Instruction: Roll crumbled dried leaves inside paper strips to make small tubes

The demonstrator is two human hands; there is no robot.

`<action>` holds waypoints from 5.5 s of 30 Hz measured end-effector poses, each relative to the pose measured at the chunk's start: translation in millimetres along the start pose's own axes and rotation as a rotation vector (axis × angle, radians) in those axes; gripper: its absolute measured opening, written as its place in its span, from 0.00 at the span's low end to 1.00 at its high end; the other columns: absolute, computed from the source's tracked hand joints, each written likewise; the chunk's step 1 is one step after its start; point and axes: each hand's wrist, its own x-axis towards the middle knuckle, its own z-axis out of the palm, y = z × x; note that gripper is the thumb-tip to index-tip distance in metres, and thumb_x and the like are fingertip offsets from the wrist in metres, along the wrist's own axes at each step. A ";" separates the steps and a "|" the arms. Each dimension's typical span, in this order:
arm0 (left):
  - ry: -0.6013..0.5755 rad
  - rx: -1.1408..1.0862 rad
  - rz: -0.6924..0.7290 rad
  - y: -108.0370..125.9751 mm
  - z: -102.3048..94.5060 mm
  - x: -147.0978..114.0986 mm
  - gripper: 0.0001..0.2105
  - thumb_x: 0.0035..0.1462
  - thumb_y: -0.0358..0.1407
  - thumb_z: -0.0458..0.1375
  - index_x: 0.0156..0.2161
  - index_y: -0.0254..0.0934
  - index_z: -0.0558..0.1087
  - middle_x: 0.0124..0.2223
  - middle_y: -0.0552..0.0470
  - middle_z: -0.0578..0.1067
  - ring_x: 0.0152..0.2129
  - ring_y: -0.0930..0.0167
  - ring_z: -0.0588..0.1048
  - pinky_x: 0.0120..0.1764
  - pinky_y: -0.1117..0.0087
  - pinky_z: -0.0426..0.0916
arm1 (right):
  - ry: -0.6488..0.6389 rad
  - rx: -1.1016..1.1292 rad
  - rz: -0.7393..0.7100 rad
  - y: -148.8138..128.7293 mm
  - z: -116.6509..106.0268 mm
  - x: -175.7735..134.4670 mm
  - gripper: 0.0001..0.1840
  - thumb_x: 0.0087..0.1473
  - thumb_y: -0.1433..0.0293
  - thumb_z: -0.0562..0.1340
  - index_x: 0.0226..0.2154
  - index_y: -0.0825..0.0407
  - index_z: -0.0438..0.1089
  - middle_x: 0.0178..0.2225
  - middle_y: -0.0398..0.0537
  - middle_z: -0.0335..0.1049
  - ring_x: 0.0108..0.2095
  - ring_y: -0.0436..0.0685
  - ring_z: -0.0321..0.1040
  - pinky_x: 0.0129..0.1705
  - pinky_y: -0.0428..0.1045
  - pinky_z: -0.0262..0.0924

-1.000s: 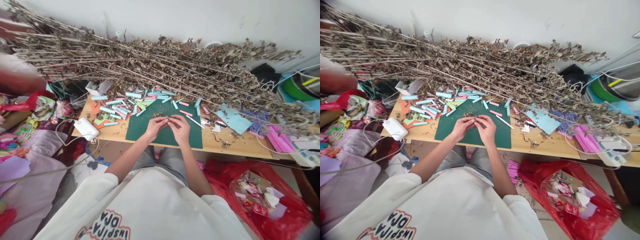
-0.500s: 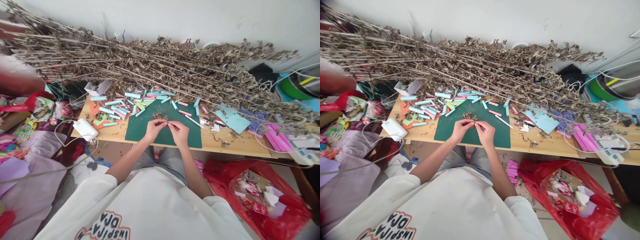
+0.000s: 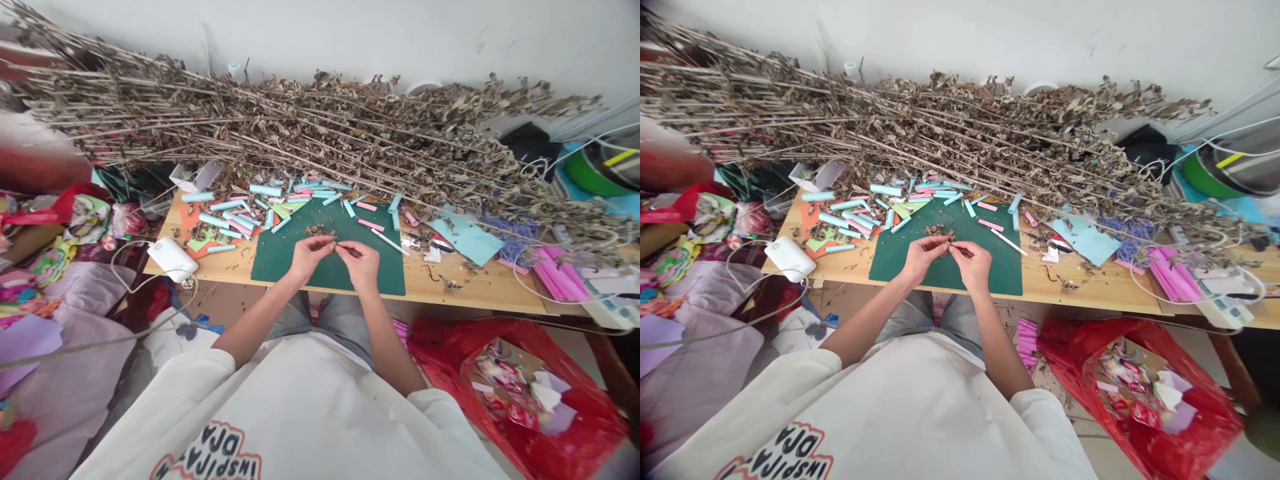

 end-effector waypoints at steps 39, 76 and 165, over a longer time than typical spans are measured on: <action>-0.005 0.010 0.005 -8.5 3.0 7.2 0.18 0.39 0.39 0.73 0.37 0.35 0.81 0.37 0.47 0.81 0.32 0.69 0.78 0.43 0.65 0.72 | 0.076 -0.299 -0.112 27.2 -24.5 17.8 0.14 0.51 0.67 0.62 0.39 0.54 0.77 0.41 0.54 0.78 0.37 0.58 0.75 0.44 0.55 0.71; 0.039 -0.015 0.018 -4.7 10.8 7.1 0.14 0.38 0.38 0.71 0.31 0.34 0.79 0.30 0.50 0.80 0.26 0.72 0.76 0.37 0.68 0.72 | 0.141 0.182 0.095 15.3 3.9 6.1 0.15 0.44 0.60 0.69 0.32 0.54 0.78 0.31 0.50 0.79 0.30 0.58 0.76 0.39 0.57 0.74; -0.150 0.014 -0.146 -18.5 27.7 16.6 0.20 0.41 0.44 0.71 0.33 0.28 0.77 0.25 0.52 0.76 0.20 0.79 0.72 0.27 0.76 0.69 | 0.184 -0.030 -0.133 20.6 -37.9 9.9 0.11 0.49 0.63 0.67 0.33 0.53 0.78 0.30 0.49 0.78 0.30 0.56 0.74 0.36 0.52 0.72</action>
